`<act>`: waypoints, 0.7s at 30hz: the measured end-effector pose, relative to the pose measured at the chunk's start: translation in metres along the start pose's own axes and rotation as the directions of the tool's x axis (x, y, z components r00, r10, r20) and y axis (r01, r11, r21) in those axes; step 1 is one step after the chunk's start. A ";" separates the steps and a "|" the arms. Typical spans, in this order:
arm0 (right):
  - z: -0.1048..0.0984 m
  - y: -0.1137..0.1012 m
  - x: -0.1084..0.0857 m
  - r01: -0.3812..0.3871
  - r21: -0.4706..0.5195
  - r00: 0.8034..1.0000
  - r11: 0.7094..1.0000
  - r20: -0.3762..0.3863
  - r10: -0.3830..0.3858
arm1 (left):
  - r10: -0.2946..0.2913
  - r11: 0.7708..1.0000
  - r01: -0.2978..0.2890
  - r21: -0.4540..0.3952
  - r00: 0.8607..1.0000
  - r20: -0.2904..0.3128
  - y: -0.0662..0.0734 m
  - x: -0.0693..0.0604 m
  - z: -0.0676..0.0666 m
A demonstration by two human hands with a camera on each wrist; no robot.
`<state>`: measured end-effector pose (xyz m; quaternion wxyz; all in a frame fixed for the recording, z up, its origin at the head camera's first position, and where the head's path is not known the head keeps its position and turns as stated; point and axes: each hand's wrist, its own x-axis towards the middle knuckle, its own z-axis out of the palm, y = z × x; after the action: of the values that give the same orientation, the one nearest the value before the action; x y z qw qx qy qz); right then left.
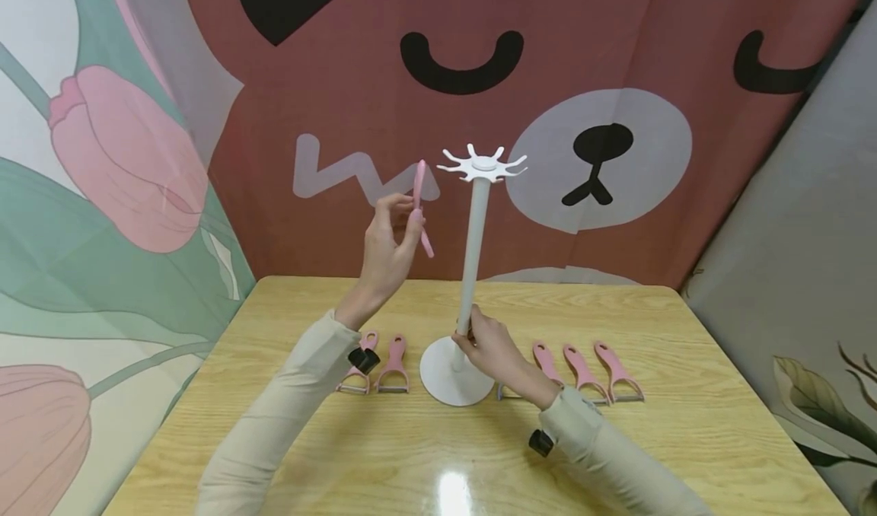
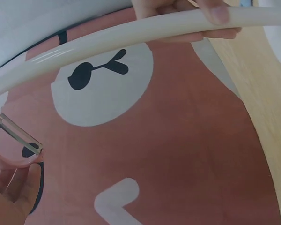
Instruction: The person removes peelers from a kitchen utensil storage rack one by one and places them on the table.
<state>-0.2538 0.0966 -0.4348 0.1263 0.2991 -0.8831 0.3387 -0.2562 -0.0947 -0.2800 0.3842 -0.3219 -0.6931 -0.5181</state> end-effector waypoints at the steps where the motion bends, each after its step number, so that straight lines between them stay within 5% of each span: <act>1: 0.000 0.000 0.000 0.003 -0.002 1.000 1.000 -0.002 -0.003 | -0.004 1.000 0.004 0.002 1.000 0.000 -0.001 -0.001 0.000; 14: 0.001 0.001 0.002 0.029 -0.008 0.999 1.000 -0.026 -0.029 | -0.082 0.995 0.081 0.058 0.997 0.010 -0.009 -0.018 -0.008; 21: 0.001 0.001 0.001 0.015 -0.014 1.000 1.000 -0.022 -0.015 | -0.112 0.991 0.113 0.076 0.994 -0.013 -0.049 -0.034 -0.010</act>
<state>-0.2552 0.0960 -0.4355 0.1406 0.3012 -0.8817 0.3348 -0.2787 -0.1182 -0.3311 0.3693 -0.2653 -0.7278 -0.5134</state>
